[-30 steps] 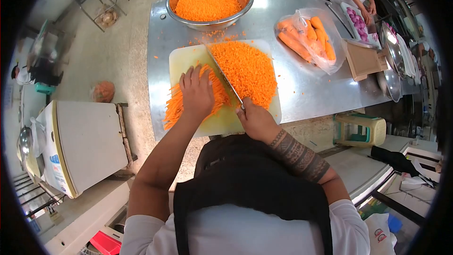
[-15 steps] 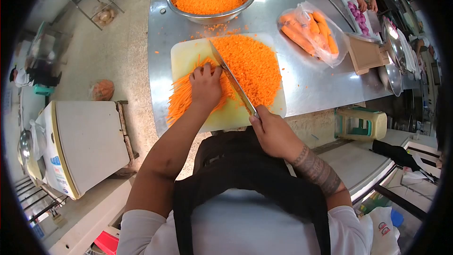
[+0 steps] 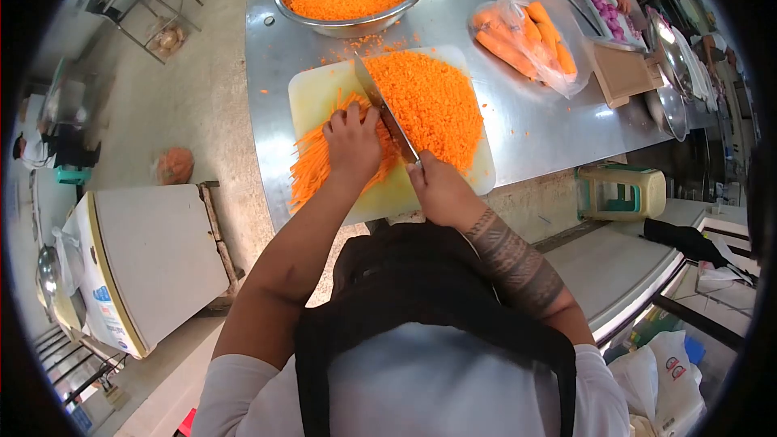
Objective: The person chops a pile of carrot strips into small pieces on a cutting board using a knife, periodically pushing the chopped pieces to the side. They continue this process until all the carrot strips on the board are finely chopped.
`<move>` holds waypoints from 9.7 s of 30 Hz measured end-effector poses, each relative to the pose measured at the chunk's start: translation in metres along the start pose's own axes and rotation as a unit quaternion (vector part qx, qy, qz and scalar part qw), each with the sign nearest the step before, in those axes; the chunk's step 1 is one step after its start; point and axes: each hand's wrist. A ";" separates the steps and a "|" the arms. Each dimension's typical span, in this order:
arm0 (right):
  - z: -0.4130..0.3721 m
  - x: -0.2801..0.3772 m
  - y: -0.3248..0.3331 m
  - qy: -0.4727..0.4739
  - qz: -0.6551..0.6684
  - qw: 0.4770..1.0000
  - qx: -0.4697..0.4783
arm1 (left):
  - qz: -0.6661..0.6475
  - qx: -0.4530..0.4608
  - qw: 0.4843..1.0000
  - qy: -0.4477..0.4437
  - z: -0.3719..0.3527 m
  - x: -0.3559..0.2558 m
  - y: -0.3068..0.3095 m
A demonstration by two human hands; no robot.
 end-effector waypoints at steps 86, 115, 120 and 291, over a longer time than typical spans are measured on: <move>-0.047 -0.064 0.124 -0.006 0.132 0.991 0.035 | 0.007 0.151 0.986 0.076 -0.019 0.026 0.034; -0.021 -0.050 0.118 0.021 0.135 0.984 0.112 | -0.196 0.126 0.961 0.150 0.035 -0.004 0.014; -0.004 -0.035 0.114 0.055 0.073 0.989 0.119 | -0.253 0.115 0.945 0.172 0.031 0.002 0.018; -0.017 0.010 0.011 0.020 -0.007 0.999 0.029 | -0.029 0.004 0.999 0.028 -0.008 -0.010 -0.005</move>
Point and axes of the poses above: each hand's wrist, its own z-axis towards the middle knuckle, its own y-axis out of the back of the hand, x = y × z, and after that the axes turned 9 degrees about x, right-handed
